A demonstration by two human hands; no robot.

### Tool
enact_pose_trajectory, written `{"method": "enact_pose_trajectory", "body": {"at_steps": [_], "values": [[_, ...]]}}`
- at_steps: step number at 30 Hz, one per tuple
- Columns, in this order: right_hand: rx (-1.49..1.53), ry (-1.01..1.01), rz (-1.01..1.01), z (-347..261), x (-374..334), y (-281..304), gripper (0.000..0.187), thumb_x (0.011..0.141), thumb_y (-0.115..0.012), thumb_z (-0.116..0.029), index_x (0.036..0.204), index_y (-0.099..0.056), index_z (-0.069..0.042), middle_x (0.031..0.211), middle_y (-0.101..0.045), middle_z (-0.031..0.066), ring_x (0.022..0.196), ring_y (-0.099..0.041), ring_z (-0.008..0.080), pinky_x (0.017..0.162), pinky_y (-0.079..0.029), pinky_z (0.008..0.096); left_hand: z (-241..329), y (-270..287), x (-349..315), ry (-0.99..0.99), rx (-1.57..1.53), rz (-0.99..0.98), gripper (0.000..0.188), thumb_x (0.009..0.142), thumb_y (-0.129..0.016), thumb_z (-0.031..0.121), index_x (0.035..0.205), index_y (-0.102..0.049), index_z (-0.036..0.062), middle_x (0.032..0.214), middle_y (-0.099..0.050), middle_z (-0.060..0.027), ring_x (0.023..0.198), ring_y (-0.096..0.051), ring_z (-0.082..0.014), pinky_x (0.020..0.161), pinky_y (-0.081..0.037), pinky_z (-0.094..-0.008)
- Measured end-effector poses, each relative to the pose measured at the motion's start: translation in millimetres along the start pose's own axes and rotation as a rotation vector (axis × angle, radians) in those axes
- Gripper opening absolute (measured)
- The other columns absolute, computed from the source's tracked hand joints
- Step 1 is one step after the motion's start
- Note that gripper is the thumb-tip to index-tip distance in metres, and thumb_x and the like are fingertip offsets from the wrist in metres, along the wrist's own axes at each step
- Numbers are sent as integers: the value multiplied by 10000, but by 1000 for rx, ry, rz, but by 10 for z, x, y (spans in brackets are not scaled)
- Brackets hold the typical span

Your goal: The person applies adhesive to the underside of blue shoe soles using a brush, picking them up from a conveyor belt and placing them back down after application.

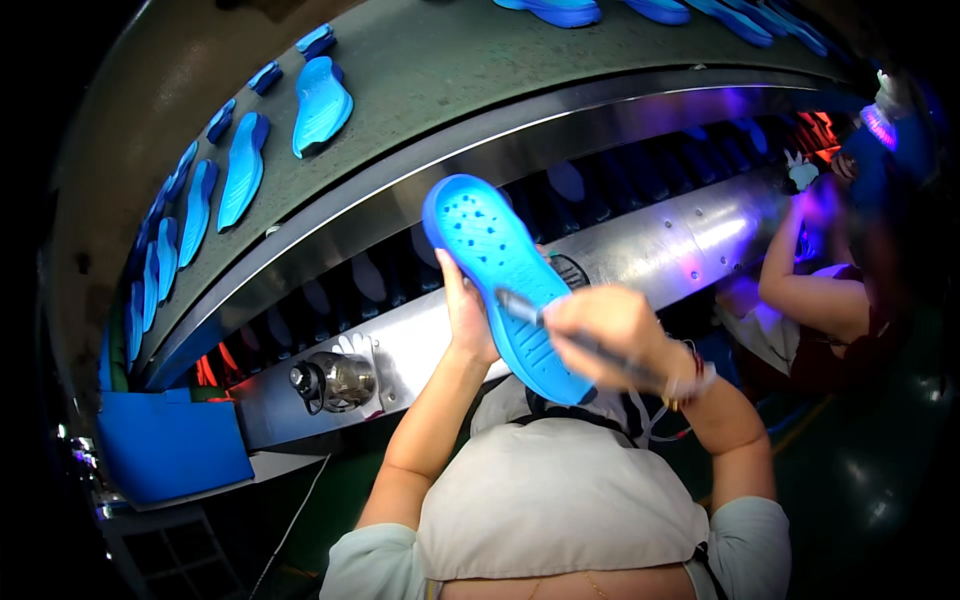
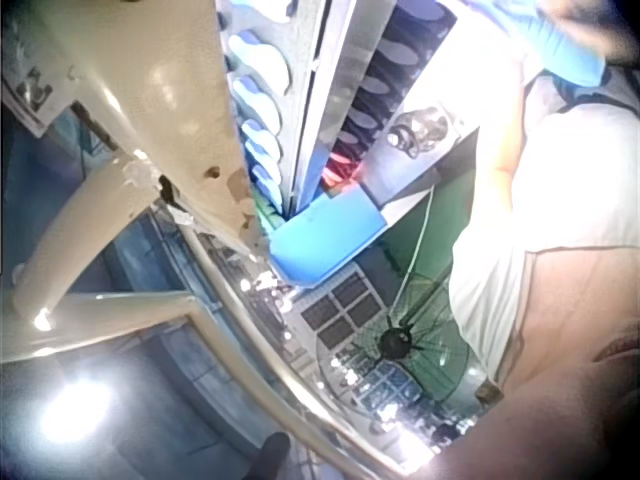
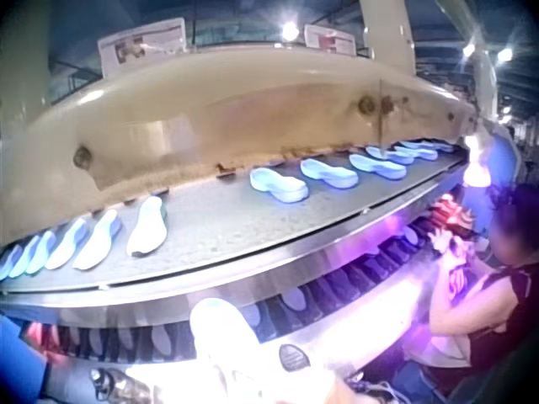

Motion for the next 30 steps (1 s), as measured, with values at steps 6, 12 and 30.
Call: {"method": "enact_pose_trajectory", "body": {"at_steps": [6, 12, 30], "values": [[297, -88, -274, -178, -37, 123, 97, 673, -611, -28, 770, -613, -34, 757, -628, 103, 656, -616, 218, 594, -474, 285, 192, -69, -73, -89, -24, 20, 847, 770, -164, 716, 1263, -341, 50, 1144, -491, -206, 1056, -473, -356, 905, -382, -490], [323, -55, -95, -158, 108, 110, 154, 676, -652, -34, 827, -621, -30, 803, -634, 108, 720, -629, 219, 664, -491, 292, 226, -307, 13, -195, -11, -47, 900, 741, -148, 747, 1218, -369, 16, 1123, -501, -197, 1004, -509, -332, 871, -420, -449], [1317, -699, 268, 435, -239, 22, 179, 750, -584, 7, 927, -592, 31, 931, -621, 160, 906, -589, 178, 813, -456, 285, 257, -901, -190, -296, 11, -202, 698, 841, -258, 572, 1338, -230, 82, 1286, -372, -188, 1141, -415, -371, 936, -322, -570]]}}
Point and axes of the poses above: each hand's wrist, its own x-axis towards the middle knuckle, its own y-axis out of the back of the hand, z = x × y, the point moved 8 cm from there along x, towards the middle knuckle
